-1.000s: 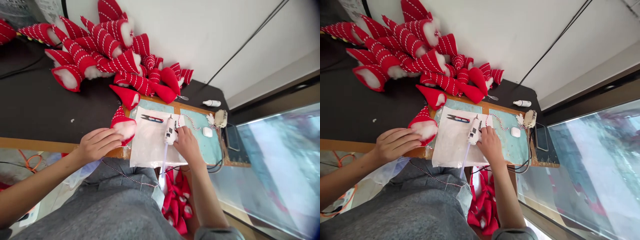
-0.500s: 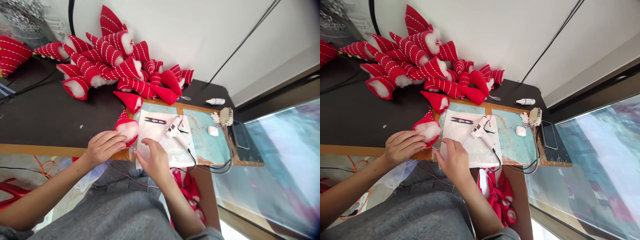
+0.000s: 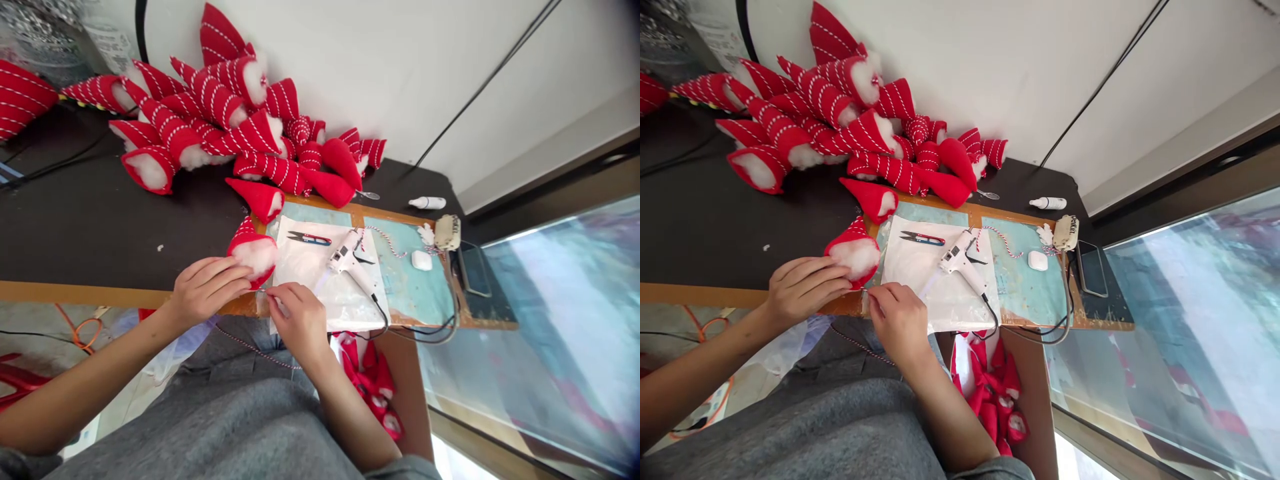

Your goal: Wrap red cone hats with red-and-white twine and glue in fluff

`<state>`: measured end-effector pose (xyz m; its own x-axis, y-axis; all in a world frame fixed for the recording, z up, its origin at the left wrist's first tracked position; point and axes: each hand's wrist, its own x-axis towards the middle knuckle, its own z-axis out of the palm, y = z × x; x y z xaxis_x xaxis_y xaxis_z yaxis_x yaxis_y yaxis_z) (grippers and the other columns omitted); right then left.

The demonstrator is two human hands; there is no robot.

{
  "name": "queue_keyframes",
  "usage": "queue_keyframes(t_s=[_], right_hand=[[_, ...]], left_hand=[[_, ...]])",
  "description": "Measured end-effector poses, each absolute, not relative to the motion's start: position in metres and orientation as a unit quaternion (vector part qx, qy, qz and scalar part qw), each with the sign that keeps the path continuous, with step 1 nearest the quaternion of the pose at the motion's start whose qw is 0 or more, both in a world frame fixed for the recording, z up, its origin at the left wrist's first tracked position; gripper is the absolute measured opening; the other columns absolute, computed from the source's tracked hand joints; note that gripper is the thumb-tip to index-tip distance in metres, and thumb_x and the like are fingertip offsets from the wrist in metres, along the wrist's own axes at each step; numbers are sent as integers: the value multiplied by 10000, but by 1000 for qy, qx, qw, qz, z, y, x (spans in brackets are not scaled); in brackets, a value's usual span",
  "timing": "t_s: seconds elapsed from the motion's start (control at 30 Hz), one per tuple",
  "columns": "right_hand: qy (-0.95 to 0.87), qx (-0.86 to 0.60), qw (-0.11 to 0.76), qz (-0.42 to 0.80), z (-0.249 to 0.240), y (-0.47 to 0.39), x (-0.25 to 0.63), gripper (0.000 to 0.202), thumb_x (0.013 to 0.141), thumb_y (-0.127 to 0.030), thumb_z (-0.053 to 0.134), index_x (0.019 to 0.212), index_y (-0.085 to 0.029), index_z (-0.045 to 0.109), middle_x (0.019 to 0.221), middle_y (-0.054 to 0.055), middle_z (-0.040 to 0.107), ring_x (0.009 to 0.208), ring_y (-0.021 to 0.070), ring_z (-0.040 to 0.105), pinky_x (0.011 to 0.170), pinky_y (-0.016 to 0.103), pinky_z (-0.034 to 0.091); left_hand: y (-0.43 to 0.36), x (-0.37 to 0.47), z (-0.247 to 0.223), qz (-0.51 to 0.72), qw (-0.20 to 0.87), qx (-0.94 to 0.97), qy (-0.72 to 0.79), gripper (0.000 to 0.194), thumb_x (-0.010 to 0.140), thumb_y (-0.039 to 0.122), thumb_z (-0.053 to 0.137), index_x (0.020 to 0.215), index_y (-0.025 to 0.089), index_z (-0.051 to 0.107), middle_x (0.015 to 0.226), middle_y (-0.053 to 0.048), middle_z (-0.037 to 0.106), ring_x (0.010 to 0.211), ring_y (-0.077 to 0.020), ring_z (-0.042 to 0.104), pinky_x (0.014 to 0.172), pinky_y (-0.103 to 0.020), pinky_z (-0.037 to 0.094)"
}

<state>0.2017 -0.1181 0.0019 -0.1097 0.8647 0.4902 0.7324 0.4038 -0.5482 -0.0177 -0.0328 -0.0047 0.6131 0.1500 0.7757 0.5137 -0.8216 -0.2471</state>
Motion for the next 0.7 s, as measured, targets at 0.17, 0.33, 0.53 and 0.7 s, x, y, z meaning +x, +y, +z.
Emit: queue_keyframes(t_s=[0.17,0.33,0.53,0.7], right_hand=[[-761,-506,396,85,8,-116,207,188,1078,-159,500,1053,-197,682,910,60,767,816,195,737,735,289,579],[-780,-469,410,61,12,-113,212,169,1089,-159,494,1060,-200,655,918,63,763,832,199,742,744,298,590],[-796,-454,399,39,19,-107,211,154,1111,-200,509,1122,-221,661,966,66,786,883,209,752,795,327,617],[-810,-434,393,23,24,-97,209,172,1099,-153,504,1123,-238,651,966,71,785,909,220,741,858,338,630]], left_hand=[[-33,-18,-5,-390,215,-876,-188,61,1010,199,752,983,253,751,1016,9,867,989,-218,802,897,-367,594],[-34,-18,-5,-402,220,-868,-189,66,1017,210,748,963,247,744,995,21,864,990,-207,797,891,-353,584],[-34,-18,-5,-407,219,-865,-196,67,1021,218,748,963,249,736,980,40,866,975,-194,801,866,-345,591],[-34,-19,-7,-408,213,-865,-202,61,1037,232,726,987,266,732,984,67,866,972,-178,808,888,-327,589]])
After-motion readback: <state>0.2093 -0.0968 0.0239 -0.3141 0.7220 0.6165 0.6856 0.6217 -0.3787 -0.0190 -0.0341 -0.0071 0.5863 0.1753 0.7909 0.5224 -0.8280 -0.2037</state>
